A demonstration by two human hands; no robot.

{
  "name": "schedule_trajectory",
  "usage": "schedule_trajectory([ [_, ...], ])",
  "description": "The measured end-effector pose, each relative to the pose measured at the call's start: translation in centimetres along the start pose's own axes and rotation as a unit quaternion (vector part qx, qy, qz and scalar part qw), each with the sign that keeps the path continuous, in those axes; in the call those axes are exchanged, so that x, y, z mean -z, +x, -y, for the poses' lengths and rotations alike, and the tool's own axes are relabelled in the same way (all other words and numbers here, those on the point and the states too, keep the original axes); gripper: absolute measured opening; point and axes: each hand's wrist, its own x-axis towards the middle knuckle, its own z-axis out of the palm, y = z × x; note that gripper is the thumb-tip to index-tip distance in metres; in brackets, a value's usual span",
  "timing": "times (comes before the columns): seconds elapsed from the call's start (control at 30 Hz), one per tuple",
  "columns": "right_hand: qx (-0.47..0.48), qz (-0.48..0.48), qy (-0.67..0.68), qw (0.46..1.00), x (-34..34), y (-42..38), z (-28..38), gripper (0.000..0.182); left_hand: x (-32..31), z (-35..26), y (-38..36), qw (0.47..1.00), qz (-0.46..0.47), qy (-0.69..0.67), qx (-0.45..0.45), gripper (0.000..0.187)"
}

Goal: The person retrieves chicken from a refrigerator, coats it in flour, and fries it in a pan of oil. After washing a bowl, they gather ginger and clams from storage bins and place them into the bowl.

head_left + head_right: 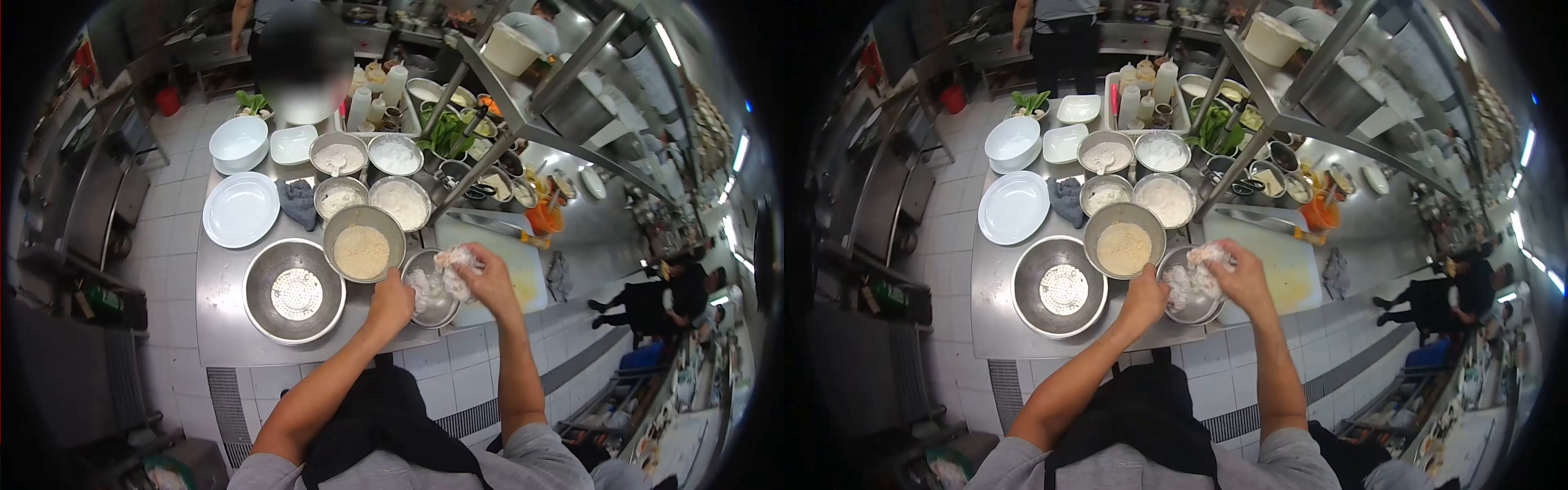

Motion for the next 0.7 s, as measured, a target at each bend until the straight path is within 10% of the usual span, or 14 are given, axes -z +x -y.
schedule_trajectory([
  [0.17,0.182,-0.055,-0.338,0.922,-8.2,-6.2,5.1,0.031,6.1,3.8,-5.0,0.936,0.084,-0.341,0.016,0.028],
  [0.47,0.144,0.140,-0.256,0.945,-25.1,-7.4,15.7,0.063,21.8,14.4,-12.0,0.901,0.026,-0.420,0.108,0.022],
  [0.7,0.155,0.217,-0.238,0.934,-45.0,-1.4,21.9,0.049,35.1,25.7,-11.5,0.897,-0.071,-0.410,0.153,0.021],
])
